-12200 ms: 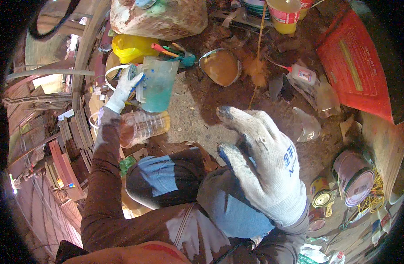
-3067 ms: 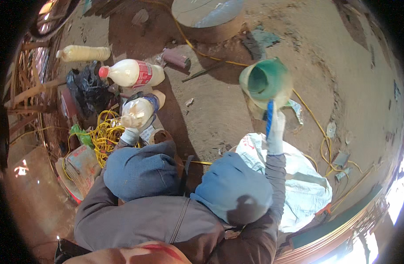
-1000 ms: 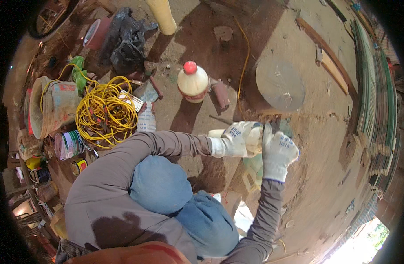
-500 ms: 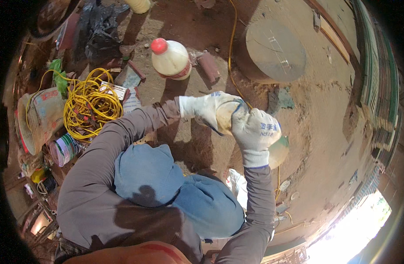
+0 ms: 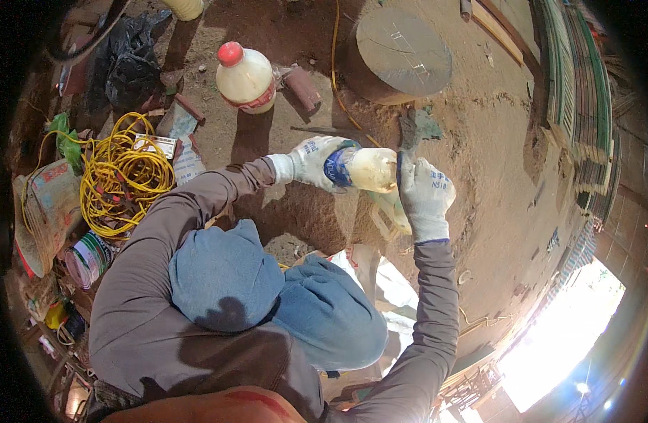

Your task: The person sits on the floor and pours liquid from a plastic bottle into a small container, then uses pliers to open another bottle and pours its contents into the same container. The person handles multiple containers and tools while seated.

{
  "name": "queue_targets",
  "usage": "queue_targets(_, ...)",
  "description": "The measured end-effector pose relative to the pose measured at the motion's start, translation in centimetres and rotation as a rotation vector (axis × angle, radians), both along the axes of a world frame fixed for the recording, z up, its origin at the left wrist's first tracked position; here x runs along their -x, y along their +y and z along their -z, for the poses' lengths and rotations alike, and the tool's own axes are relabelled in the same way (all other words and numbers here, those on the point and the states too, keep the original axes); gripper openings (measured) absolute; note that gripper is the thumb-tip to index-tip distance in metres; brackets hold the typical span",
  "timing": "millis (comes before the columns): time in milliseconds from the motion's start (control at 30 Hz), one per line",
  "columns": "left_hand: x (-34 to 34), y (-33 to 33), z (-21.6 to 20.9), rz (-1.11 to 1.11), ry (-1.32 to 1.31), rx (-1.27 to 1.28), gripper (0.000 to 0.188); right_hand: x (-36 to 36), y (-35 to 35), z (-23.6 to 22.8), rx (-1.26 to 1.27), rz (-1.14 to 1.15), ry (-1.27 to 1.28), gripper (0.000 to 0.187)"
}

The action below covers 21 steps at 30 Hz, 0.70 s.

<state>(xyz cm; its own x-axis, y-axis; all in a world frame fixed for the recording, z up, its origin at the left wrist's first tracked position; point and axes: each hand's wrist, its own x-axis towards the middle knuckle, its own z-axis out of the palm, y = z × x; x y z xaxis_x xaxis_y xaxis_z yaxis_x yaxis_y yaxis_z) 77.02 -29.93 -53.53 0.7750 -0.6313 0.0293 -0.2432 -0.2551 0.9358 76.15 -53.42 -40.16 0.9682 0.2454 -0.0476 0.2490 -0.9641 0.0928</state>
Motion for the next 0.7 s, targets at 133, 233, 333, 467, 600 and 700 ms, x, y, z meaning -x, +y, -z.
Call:
queue_targets(133,0.8,-0.3,-3.2,-0.154,-0.229,0.085,0.091,-0.7,2.9,-4.2,-0.057,0.03,0.276,0.05)
queue_targets(233,0.7,-2.5,-5.6,-0.17,-0.2,0.167,0.092,-2.0,3.6,-5.0,-0.024,0.082,0.627,0.059)
queue_targets(333,0.2,-3.3,-6.0,-0.054,-0.174,0.074,0.085,-4.1,3.7,-6.2,0.036,0.282,0.99,0.062)
queue_targets(467,2.8,-4.0,-5.7,-0.167,-0.341,0.055,0.084,-3.9,2.4,-5.0,-0.25,0.347,1.313,0.049)
queue_targets(600,3.7,-4.1,-5.4,-0.271,-0.376,0.143,0.072,-2.0,4.1,-5.3,0.291,0.039,0.912,0.035)
queue_targets(700,3.8,-4.1,-4.8,-0.298,-0.384,0.124,0.071,-2.4,6.8,-6.6,0.471,0.153,0.925,0.033)
